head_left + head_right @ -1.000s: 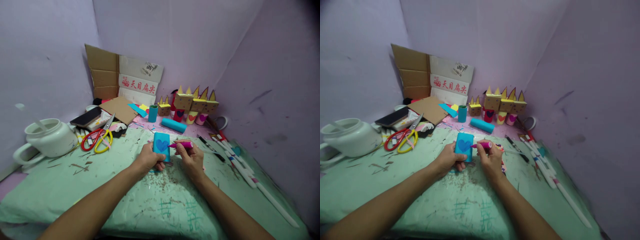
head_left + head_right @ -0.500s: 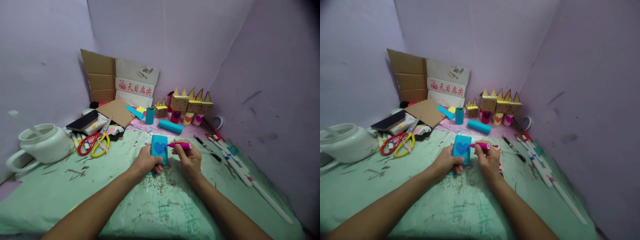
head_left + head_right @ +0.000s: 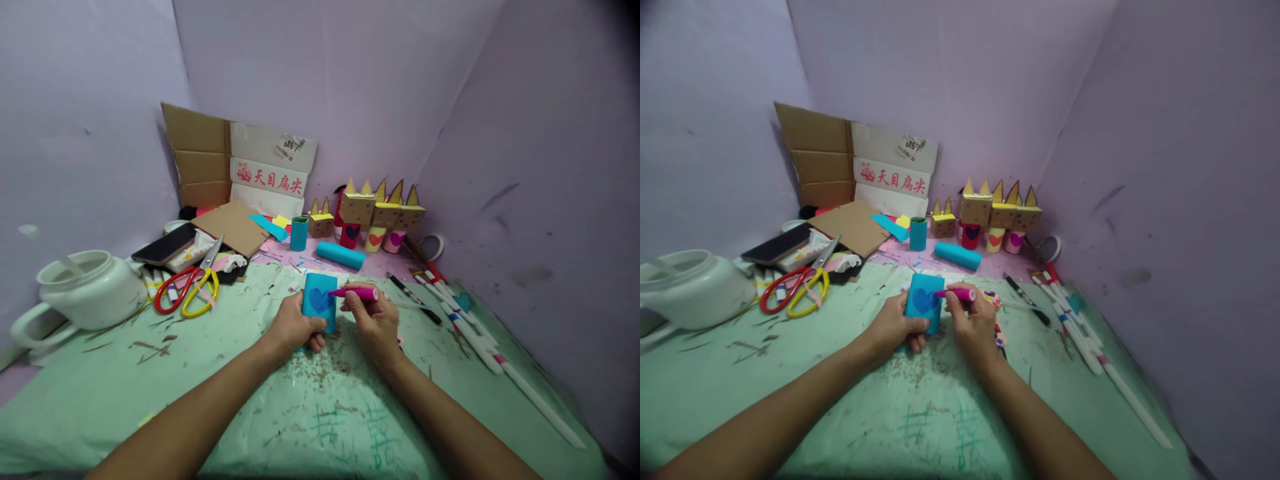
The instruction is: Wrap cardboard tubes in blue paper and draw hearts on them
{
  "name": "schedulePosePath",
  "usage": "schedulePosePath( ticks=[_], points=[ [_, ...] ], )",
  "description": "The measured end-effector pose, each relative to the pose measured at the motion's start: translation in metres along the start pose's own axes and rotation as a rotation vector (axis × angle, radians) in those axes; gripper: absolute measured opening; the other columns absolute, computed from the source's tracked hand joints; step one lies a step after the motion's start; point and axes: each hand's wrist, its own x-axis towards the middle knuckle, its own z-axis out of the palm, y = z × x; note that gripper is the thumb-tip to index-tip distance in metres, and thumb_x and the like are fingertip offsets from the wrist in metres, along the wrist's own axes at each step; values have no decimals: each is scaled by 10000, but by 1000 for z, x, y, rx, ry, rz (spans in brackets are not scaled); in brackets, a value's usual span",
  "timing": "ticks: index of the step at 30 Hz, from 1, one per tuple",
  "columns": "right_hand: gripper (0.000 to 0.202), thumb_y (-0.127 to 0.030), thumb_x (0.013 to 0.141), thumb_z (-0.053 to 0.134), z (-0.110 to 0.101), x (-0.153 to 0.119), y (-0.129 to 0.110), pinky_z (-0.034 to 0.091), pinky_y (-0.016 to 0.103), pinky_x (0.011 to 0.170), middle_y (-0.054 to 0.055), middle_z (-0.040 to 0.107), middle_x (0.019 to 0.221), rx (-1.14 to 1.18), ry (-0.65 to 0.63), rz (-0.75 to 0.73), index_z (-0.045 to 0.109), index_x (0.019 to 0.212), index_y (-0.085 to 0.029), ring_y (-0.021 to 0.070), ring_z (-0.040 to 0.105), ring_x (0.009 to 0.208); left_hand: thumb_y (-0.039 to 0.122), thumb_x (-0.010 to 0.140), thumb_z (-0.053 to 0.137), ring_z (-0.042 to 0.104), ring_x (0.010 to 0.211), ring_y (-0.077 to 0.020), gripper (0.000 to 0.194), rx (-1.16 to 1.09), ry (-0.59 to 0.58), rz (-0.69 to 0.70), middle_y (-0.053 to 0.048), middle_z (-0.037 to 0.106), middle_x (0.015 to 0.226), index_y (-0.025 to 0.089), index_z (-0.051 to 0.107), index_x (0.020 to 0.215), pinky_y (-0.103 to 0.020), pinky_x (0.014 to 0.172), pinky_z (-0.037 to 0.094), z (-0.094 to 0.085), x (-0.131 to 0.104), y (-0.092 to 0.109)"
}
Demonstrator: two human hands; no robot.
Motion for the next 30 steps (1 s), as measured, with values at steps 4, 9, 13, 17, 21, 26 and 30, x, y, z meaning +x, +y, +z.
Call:
schedulePosePath(
  ticks=[4,9,13,17,21,26,30],
  points=[
    [139,-323,868,609,1,-1,2,534,295,571,29,674,838,-9,-14,-16,664,870,-195,144,636,590,49,635,586,552,323,-149,283,4,-3,6,19,586,387,151,501,885,-203,334,449,0,1,-2],
    [115,-302,862,617,0,-2,2,526,284,557,27,671,821,-5,-50,-31,666,872,-199,142,635,585,41,630,581,554,327,-154,305,1,-4,4,16,591,391,147,503,905,-203,324,443,0,3,-3],
    [101,-292,871,611,0,-2,2,525,286,563,26,672,842,-10,-42,-38,662,888,-206,139,637,587,35,636,576,555,333,-150,305,-7,-8,8,22,587,389,151,499,907,-202,328,449,0,3,-2],
    [102,-294,873,613,-1,-1,4,525,288,565,26,671,849,-17,-35,-33,661,891,-206,137,636,583,33,640,575,547,323,-148,289,-8,-1,4,15,589,389,150,500,894,-203,327,444,0,2,-1],
    [113,-303,868,618,0,-2,4,524,286,561,28,669,843,-11,-34,-31,663,888,-202,136,633,581,30,637,575,554,328,-154,297,-15,0,-1,12,592,388,147,503,900,-204,330,443,1,2,-1],
    [121,-309,857,624,0,-2,-1,526,289,553,29,673,822,16,-55,-27,662,883,-197,139,633,577,51,635,587,552,329,-153,280,-35,1,-19,6,596,388,148,504,884,-205,332,439,0,2,0],
    [127,-315,861,611,-1,3,-10,516,281,517,24,688,766,77,60,-13,639,883,-192,133,611,537,75,637,598,537,327,-138,266,-55,15,-33,7,598,392,154,489,866,-202,341,436,-1,2,1]
  ],
)
